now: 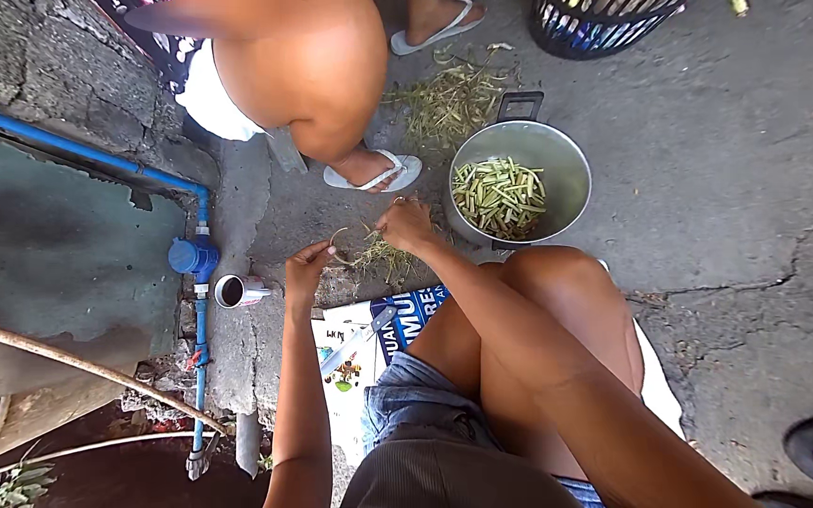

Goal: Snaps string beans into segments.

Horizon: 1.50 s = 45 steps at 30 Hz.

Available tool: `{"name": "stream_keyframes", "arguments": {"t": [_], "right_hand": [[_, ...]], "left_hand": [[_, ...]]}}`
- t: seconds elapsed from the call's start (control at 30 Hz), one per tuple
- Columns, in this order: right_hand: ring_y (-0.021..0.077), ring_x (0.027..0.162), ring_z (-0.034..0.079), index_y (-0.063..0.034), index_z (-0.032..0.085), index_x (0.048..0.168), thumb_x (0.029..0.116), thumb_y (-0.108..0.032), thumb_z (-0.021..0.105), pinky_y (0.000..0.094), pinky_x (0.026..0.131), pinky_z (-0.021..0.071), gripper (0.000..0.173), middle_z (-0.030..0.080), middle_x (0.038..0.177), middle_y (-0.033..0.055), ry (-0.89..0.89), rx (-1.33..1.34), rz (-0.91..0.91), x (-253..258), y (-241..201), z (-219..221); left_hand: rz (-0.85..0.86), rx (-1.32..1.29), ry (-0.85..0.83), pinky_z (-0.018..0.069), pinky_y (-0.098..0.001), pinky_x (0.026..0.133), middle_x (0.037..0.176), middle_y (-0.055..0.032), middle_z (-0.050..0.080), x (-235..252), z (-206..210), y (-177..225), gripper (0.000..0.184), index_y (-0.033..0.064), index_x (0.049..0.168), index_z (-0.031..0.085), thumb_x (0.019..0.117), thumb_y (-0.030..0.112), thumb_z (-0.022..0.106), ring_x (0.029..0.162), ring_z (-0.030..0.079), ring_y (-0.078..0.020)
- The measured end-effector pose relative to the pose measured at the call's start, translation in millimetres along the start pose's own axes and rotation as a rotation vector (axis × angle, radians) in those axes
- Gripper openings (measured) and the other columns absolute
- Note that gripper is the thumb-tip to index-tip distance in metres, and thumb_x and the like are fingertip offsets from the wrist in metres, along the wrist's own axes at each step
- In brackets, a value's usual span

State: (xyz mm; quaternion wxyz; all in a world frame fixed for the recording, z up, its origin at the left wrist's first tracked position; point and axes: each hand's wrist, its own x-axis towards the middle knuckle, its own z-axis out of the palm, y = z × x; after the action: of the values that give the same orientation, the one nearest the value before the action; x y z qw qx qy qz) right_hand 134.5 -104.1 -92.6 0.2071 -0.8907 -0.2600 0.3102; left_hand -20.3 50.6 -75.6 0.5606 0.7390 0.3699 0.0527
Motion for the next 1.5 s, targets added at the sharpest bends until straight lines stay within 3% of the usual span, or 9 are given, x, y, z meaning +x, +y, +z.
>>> {"name": "stream_keyframes", "arguments": {"t": [0.07,0.17,0.3,0.37,0.5,0.57,0.63,0.8,1.5], "right_hand": [[0.0442,0.143,0.036,-0.0122,0.077,0.114,0.0934,-0.018,0.068,0.0660,0.109,0.0329,0.023,0.051,0.147,0.0209,-0.050,-0.019,0.014,2,0,2],[0.0413,0.135,0.044,-0.0060,0.076,0.100,0.0942,-0.023,0.069,0.0610,0.104,0.0360,0.019,0.058,0.135,0.0206,0.021,-0.047,-0.031,1,-1,4],[0.0419,0.138,0.041,-0.0178,0.076,0.122,0.0931,-0.009,0.066,0.0629,0.107,0.0342,0.032,0.054,0.143,0.0186,-0.028,-0.014,-0.066,-4,-5,-2],[0.0394,0.132,0.048,-0.0128,0.078,0.109,0.0960,-0.017,0.065,0.0596,0.103,0.0374,0.019,0.061,0.131,0.0183,0.025,-0.026,-0.085,-4,-4,0],[0.0384,0.130,0.048,-0.0049,0.076,0.097,0.0962,-0.033,0.070,0.0577,0.102,0.0373,0.029,0.062,0.127,0.0193,0.084,-0.045,-0.105,-6,-7,-5],[0.0399,0.133,0.046,-0.0090,0.078,0.106,0.0960,-0.021,0.068,0.0592,0.104,0.0377,0.019,0.060,0.133,0.0196,0.069,0.012,-0.123,-8,-7,-8],[0.0406,0.133,0.046,-0.0145,0.078,0.118,0.0955,-0.010,0.064,0.0607,0.104,0.0378,0.027,0.058,0.137,0.0195,0.042,0.108,-0.138,-10,-6,-10],[0.0402,0.126,0.053,-0.0101,0.080,0.107,0.0990,-0.023,0.065,0.0602,0.102,0.0421,0.021,0.064,0.126,0.0205,-0.001,0.249,-0.211,-8,-3,-11],[0.0370,0.120,0.053,-0.0099,0.079,0.093,0.0905,-0.022,0.068,0.0558,0.097,0.0398,0.017,0.065,0.116,0.0157,0.315,0.188,-0.436,-10,-2,2]], "left_hand": [[-0.008,-0.017,0.004,0.0450,-0.0179,0.062,0.091,-0.0027,0.072,1,-1,-3,0.017,0.0002,0.111,0.073,0.0955,0.006,0.071,0.069,0.056,-0.0007],[-0.005,-0.030,-0.010,0.0438,-0.0171,0.060,0.088,-0.0013,0.072,2,-1,-8,0.015,0.0000,0.109,0.073,0.0948,0.006,0.072,0.066,0.055,0.0002],[-0.013,-0.045,-0.035,0.0414,-0.0154,0.054,0.082,0.0009,0.070,3,0,-10,0.013,0.0000,0.107,0.073,0.0955,0.005,0.071,0.059,0.051,0.0014],[-0.033,-0.062,-0.053,0.0435,-0.0153,0.054,0.080,0.0007,0.069,4,2,-9,0.012,-0.0003,0.107,0.073,0.0961,0.004,0.070,0.058,0.052,0.0006],[-0.075,-0.075,-0.082,0.0474,-0.0156,0.056,0.079,0.0001,0.068,5,5,-4,0.012,-0.0002,0.107,0.073,0.0977,0.006,0.068,0.059,0.055,-0.0004],[-0.078,-0.068,-0.097,0.0472,-0.0153,0.056,0.079,-0.0001,0.068,5,7,-3,0.012,-0.0001,0.108,0.073,0.0982,0.006,0.067,0.060,0.056,-0.0002],[-0.078,-0.071,-0.108,0.0475,-0.0150,0.055,0.080,-0.0005,0.069,4,9,0,0.013,-0.0002,0.108,0.072,0.0984,0.005,0.067,0.060,0.056,-0.0002],[-0.055,-0.066,-0.098,0.0465,-0.0143,0.053,0.078,0.0001,0.069,4,11,2,0.012,0.0001,0.107,0.073,0.0980,0.005,0.067,0.058,0.056,0.0003],[0.006,-0.038,-0.071,0.0491,-0.0165,0.059,0.079,-0.0002,0.070,-4,15,14,0.011,0.0001,0.104,0.073,0.0947,0.004,0.071,0.062,0.058,-0.0010]]}}
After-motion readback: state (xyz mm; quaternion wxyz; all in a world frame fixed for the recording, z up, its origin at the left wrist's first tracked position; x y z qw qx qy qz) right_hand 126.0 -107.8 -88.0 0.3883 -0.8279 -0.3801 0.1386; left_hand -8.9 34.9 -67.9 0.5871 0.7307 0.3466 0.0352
